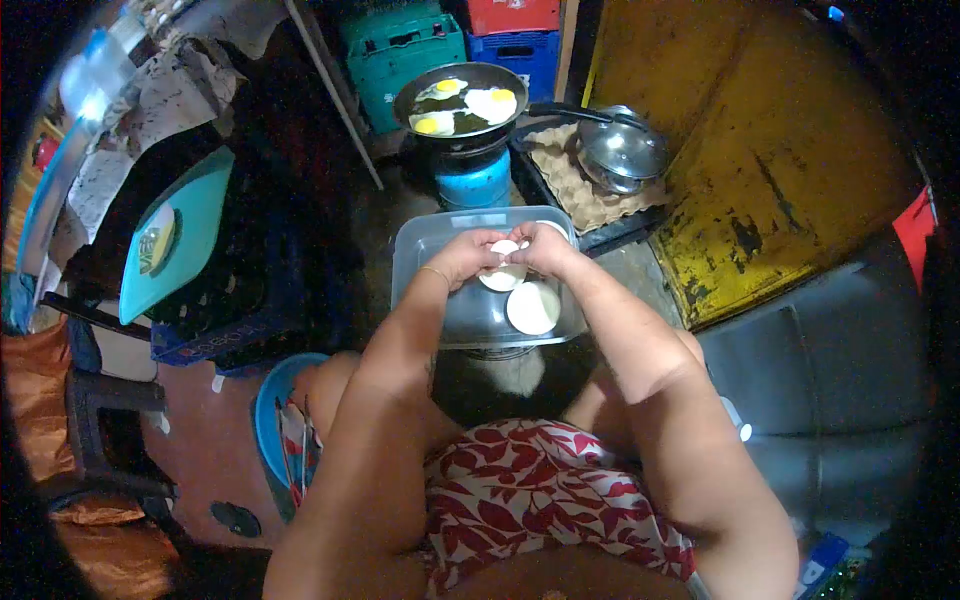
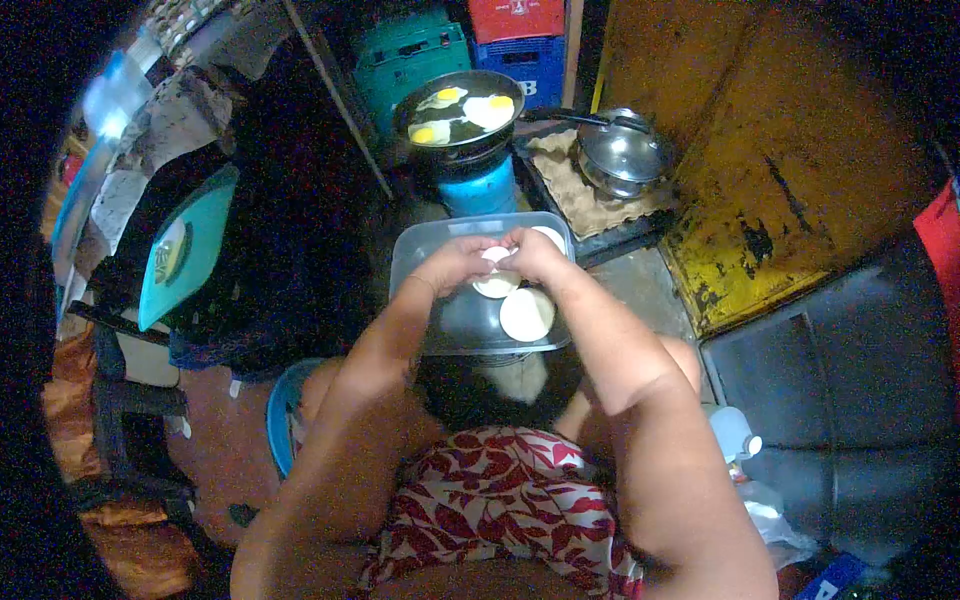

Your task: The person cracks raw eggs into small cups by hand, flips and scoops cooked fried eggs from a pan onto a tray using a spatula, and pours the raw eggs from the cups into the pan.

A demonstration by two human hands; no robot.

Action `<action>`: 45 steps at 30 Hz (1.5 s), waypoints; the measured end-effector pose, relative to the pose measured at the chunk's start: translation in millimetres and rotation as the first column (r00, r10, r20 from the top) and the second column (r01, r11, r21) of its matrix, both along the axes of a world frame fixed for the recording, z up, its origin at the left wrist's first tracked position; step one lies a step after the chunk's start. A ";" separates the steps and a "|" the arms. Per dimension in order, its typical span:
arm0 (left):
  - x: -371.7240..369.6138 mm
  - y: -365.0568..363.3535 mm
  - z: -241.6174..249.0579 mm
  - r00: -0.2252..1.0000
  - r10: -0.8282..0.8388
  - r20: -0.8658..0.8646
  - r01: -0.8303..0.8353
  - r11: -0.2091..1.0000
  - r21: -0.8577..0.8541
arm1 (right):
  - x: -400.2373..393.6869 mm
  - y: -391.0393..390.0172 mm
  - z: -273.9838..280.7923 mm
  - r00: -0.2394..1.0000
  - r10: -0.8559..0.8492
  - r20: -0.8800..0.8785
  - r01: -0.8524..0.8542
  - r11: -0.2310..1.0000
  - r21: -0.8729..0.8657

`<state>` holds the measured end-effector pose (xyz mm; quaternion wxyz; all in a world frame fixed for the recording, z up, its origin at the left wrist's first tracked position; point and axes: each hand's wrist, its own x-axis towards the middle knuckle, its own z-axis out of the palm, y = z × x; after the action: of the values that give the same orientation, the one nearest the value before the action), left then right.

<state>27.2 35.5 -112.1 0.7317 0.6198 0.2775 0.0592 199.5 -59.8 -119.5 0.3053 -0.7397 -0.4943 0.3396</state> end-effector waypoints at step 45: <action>-13.7 -34.2 57.5 0.958 0.121 -0.261 0.209 0.327 0.921 | -19.5 -26.6 13.1 0.783 -0.002 0.622 -0.224 0.932 0.285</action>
<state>13.5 1.3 -54.6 0.1899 0.9371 0.2754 0.0997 179.9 -86.4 -106.4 0.2319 -0.7135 -0.6612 0.0074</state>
